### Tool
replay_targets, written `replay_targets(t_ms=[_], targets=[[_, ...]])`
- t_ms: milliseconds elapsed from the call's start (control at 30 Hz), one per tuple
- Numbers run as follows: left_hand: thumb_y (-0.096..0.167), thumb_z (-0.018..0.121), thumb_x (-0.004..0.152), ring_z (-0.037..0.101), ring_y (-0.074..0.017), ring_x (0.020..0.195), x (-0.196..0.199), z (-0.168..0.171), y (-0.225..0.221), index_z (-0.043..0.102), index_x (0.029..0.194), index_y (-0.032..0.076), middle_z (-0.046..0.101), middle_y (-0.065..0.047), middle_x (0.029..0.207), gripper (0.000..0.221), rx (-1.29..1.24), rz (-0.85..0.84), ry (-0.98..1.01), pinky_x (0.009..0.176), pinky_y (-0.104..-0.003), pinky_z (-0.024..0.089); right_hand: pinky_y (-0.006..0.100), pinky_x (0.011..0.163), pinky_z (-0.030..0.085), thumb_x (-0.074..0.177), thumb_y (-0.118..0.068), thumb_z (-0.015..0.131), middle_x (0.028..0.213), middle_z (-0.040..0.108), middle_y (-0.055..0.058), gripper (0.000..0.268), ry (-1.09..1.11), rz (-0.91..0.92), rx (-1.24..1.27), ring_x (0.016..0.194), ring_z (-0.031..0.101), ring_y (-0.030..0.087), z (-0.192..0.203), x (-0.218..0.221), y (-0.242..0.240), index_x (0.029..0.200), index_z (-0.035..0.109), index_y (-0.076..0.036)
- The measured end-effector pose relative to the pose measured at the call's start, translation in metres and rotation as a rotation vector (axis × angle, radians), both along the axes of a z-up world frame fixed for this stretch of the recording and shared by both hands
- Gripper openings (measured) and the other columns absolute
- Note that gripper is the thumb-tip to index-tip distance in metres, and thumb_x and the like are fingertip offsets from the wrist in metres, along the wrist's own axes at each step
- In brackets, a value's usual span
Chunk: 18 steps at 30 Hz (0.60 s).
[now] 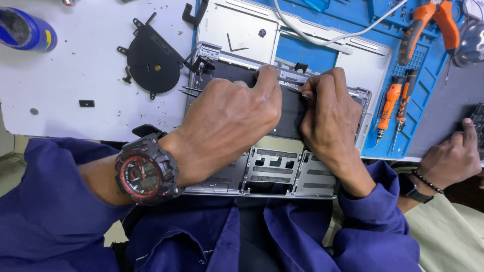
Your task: The person uses screwdrivers to unscrew and remove components from the bottom of a partially disassembled laptop on a workbench, prying at internal parts and handling small screws and brackets while working around the open chassis.
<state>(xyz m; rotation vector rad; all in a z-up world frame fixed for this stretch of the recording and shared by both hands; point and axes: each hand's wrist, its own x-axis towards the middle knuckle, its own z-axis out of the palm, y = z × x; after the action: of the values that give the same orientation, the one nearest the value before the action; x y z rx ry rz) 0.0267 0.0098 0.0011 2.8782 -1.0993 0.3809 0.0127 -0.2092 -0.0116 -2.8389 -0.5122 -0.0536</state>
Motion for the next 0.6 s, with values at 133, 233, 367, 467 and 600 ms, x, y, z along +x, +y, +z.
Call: replay_targets(t_ms=[133,233,367,467,600], targets=[[0.008,0.073,0.076,0.054,-0.0050,0.042,0.001,0.002,0.002,0.068,0.100,0.014,0.061,0.001,0.099,0.025,-0.004,-0.012,0.028,0.035,-0.026,0.037,0.044,0.052,0.038,0.100,0.004,0.047,0.104,0.054,0.014,0.012,-0.002,-0.004,0.035,0.074,0.055,0.033,0.007,-0.001,0.003,0.105,0.056,-0.002],[0.002,0.074,0.071,0.051,-0.0050,0.041,0.001,0.001,0.002,0.064,0.093,0.017,0.060,0.001,0.097,0.028,-0.003,-0.021,0.046,0.034,-0.026,0.033,0.042,0.067,0.043,0.103,0.006,0.050,0.102,0.055,0.014,0.009,0.045,0.017,0.193,0.084,0.058,0.031,0.014,-0.004,0.005,0.105,0.056,-0.001],[0.005,0.072,0.077,0.058,-0.0072,0.043,0.002,0.002,0.000,0.065,0.090,0.018,0.060,0.001,0.094,0.019,-0.032,-0.007,0.050,0.034,-0.027,0.039,0.041,0.073,0.049,0.109,-0.002,0.061,0.107,0.058,0.019,0.016,-0.049,0.100,0.206,0.087,0.063,0.032,0.012,-0.007,0.004,0.122,0.067,0.003],[0.003,0.070,0.081,0.058,-0.0069,0.041,0.003,0.003,0.001,0.064,0.085,0.018,0.060,-0.001,0.094,0.017,-0.051,-0.011,0.089,0.032,-0.027,0.039,0.039,0.074,0.049,0.107,0.003,0.064,0.104,0.058,0.020,0.013,-0.076,0.130,0.249,0.089,0.063,0.032,0.013,-0.006,0.007,0.117,0.070,0.005],[0.003,0.066,0.084,0.058,-0.0086,0.037,0.002,-0.006,-0.003,0.071,0.088,0.011,0.067,-0.011,0.110,0.010,-0.104,-0.030,0.102,0.030,-0.028,0.039,0.037,0.073,0.044,0.107,-0.004,0.064,0.104,0.056,0.018,0.009,-0.007,0.051,0.274,0.086,0.057,0.029,0.018,-0.005,0.013,0.110,0.067,0.003]])
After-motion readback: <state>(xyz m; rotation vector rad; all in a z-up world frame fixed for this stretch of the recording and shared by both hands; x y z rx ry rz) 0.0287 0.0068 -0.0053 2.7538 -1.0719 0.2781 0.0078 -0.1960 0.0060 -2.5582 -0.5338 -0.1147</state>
